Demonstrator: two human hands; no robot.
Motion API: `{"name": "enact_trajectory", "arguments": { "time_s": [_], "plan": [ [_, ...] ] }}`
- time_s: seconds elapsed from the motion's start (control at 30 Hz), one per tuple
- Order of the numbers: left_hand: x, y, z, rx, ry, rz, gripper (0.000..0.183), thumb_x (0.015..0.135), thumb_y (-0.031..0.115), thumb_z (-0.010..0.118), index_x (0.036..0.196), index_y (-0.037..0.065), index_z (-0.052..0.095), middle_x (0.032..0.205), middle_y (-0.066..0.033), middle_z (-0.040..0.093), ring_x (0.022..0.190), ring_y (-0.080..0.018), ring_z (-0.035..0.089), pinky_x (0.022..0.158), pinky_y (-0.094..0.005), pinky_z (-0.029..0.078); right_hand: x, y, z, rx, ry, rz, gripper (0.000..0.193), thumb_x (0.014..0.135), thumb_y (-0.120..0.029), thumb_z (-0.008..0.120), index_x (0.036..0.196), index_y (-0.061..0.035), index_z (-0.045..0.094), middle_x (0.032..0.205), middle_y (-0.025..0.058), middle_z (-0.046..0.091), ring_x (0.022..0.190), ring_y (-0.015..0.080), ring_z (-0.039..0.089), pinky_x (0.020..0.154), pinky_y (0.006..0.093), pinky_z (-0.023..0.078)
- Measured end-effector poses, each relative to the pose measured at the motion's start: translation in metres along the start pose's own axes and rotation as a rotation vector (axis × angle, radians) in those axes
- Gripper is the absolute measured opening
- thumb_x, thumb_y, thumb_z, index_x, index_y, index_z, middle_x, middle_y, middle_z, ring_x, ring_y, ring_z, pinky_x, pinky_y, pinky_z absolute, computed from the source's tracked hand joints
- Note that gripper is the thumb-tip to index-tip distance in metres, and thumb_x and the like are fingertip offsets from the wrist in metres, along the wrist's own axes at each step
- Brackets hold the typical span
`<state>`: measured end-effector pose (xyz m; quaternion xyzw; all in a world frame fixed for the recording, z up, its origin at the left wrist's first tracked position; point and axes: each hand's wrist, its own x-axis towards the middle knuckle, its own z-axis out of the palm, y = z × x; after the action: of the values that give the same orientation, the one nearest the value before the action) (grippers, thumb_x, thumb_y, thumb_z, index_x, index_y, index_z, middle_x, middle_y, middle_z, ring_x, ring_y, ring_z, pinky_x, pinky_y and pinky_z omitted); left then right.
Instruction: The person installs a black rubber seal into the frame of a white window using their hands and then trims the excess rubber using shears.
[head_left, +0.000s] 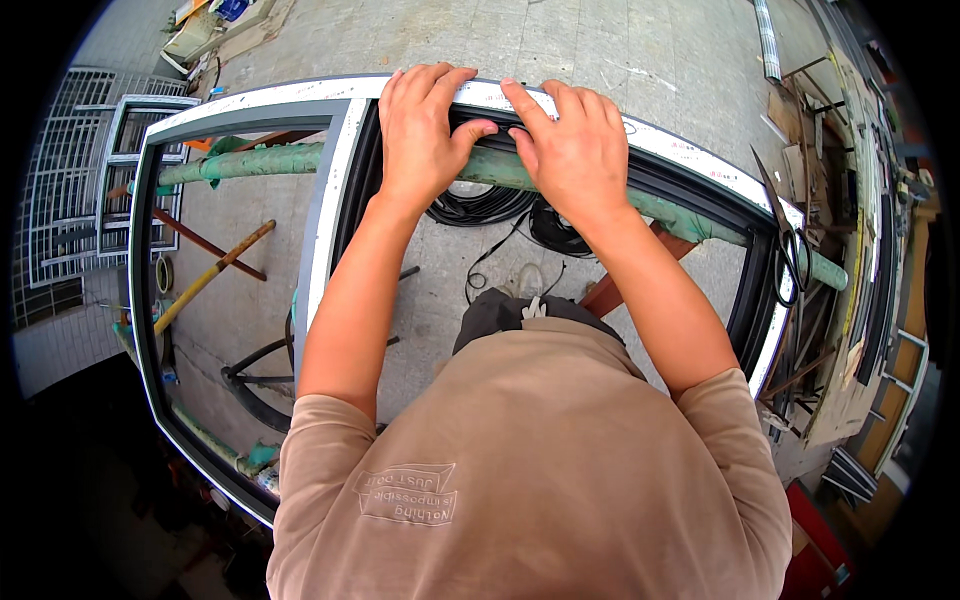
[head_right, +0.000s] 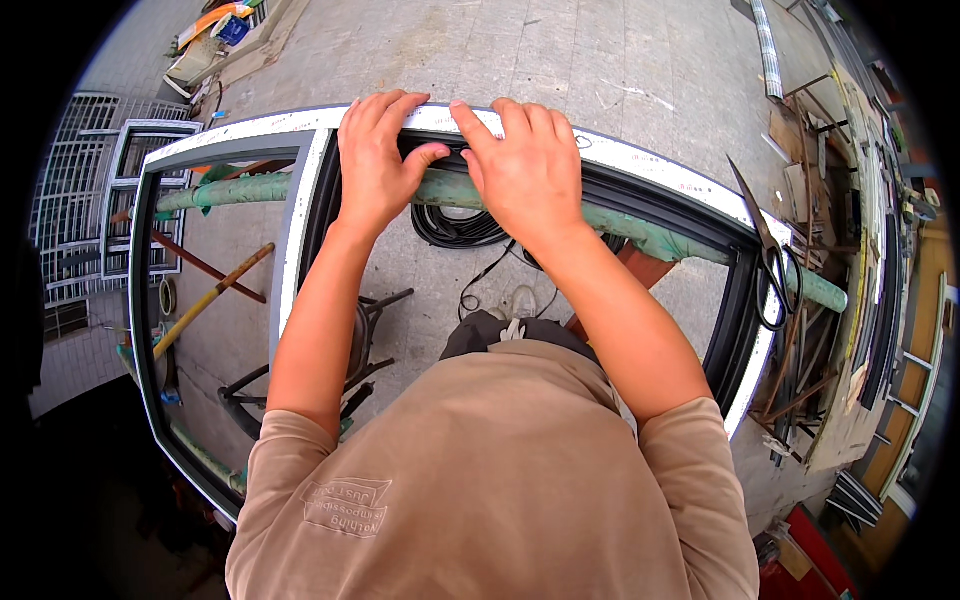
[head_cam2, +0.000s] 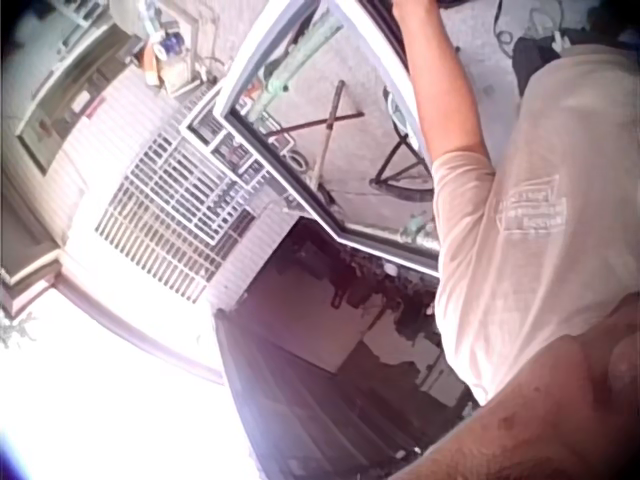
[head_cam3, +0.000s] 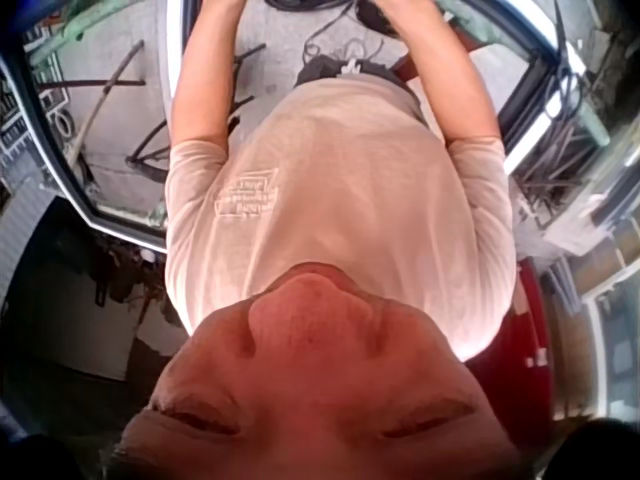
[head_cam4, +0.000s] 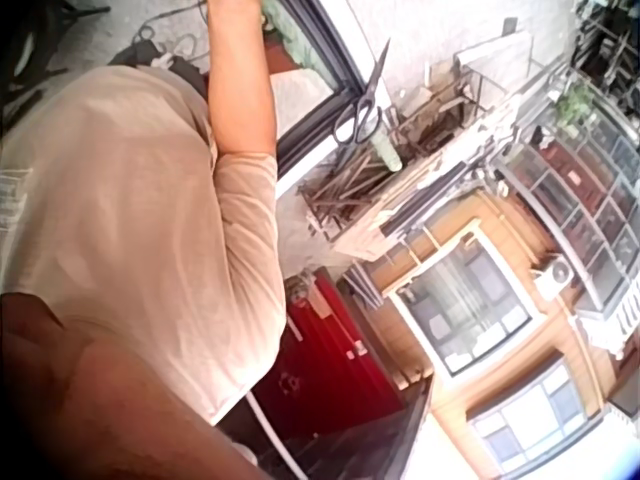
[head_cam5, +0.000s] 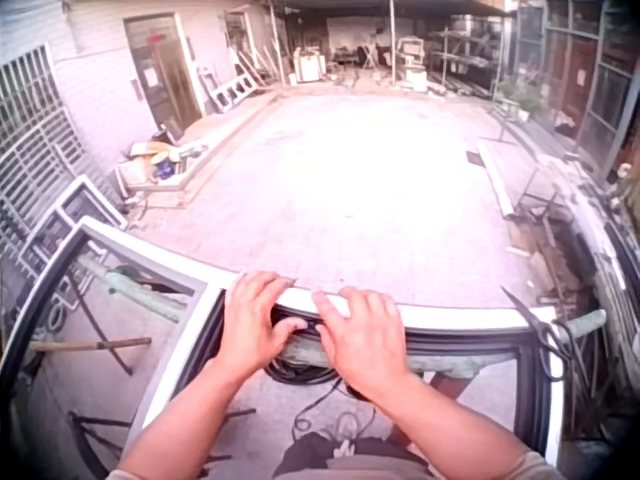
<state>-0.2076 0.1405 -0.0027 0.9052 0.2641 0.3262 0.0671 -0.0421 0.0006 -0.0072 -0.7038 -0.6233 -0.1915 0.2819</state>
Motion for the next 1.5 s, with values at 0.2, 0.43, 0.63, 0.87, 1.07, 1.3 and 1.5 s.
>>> {"name": "enact_trajectory", "arguments": {
  "time_s": [0.2, 0.43, 0.63, 0.87, 1.07, 1.3, 1.5],
  "plan": [
    [0.018, 0.010, -0.010, -0.017, -0.121, -0.094, 0.057, 0.075, 0.024, 0.099, 0.126, 0.011, 0.076, 0.123, -0.0112, 0.075, 0.125, -0.0374, 0.064, 0.113, -0.0536, 0.045, 0.000, 0.002, -0.001, -0.001, -0.015, -0.012, 0.061, 0.085, -0.028, 0.089, 0.143, -0.0258, 0.075, 0.126, 0.0104, 0.072, 0.115, 0.0308, 0.067, 0.102, 0.0472, 0.052],
    [0.022, 0.008, -0.013, -0.011, -0.177, -0.102, 0.055, 0.076, 0.021, 0.098, 0.125, 0.011, 0.076, 0.121, -0.0117, 0.074, 0.119, -0.0385, 0.065, 0.106, -0.0494, 0.048, 0.000, 0.002, 0.001, 0.003, -0.008, -0.009, 0.065, 0.086, -0.029, 0.090, 0.148, -0.0295, 0.072, 0.127, 0.0106, 0.072, 0.115, 0.0313, 0.068, 0.102, 0.0471, 0.053],
    [0.019, -0.022, -0.033, -0.136, -0.291, 0.124, 0.066, 0.083, 0.013, 0.091, 0.145, 0.011, 0.069, 0.138, -0.0146, 0.070, 0.130, -0.0400, 0.064, 0.126, -0.0543, 0.043, 0.000, 0.007, 0.000, -0.014, -0.014, -0.046, 0.065, 0.087, -0.030, 0.089, 0.149, -0.0286, 0.071, 0.128, 0.0108, 0.071, 0.115, 0.0311, 0.068, 0.103, 0.0473, 0.053],
    [0.015, -0.022, -0.028, -0.044, -0.242, 0.127, 0.066, 0.081, 0.010, 0.090, 0.145, 0.012, 0.070, 0.137, -0.0130, 0.072, 0.127, -0.0388, 0.065, 0.114, -0.0487, 0.052, -0.001, 0.005, 0.001, 0.005, -0.014, -0.040, 0.064, 0.087, -0.032, 0.089, 0.148, -0.0265, 0.071, 0.128, 0.0110, 0.071, 0.117, 0.0310, 0.067, 0.104, 0.0476, 0.053],
    [0.021, -0.025, -0.026, -0.106, -0.220, 0.100, 0.058, 0.079, 0.010, 0.091, 0.135, 0.011, 0.076, 0.130, -0.0114, 0.077, 0.123, -0.0376, 0.068, 0.105, -0.0466, 0.055, 0.000, 0.006, 0.001, -0.007, -0.021, -0.046, 0.064, 0.087, -0.031, 0.088, 0.148, -0.0262, 0.071, 0.128, 0.0113, 0.071, 0.116, 0.0315, 0.067, 0.104, 0.0474, 0.053],
    [0.038, -0.024, -0.033, -0.084, -0.400, 0.013, 0.049, 0.081, 0.010, 0.091, 0.129, 0.010, 0.080, 0.124, -0.0115, 0.081, 0.120, -0.0374, 0.072, 0.103, -0.0457, 0.057, 0.000, 0.006, -0.002, 0.013, -0.009, -0.052, 0.063, 0.088, -0.031, 0.088, 0.148, -0.0251, 0.071, 0.128, 0.0115, 0.071, 0.116, 0.0317, 0.067, 0.104, 0.0477, 0.052],
    [0.013, -0.012, -0.019, 0.029, -0.177, 0.085, 0.052, 0.089, 0.007, 0.083, 0.139, 0.007, 0.072, 0.132, -0.0122, 0.074, 0.126, -0.0386, 0.066, 0.108, -0.0469, 0.054, 0.001, 0.005, -0.002, 0.012, 0.009, -0.067, 0.064, 0.088, -0.030, 0.087, 0.149, -0.0229, 0.070, 0.128, 0.0127, 0.071, 0.117, 0.0320, 0.067, 0.104, 0.0477, 0.052]
  ]
}}
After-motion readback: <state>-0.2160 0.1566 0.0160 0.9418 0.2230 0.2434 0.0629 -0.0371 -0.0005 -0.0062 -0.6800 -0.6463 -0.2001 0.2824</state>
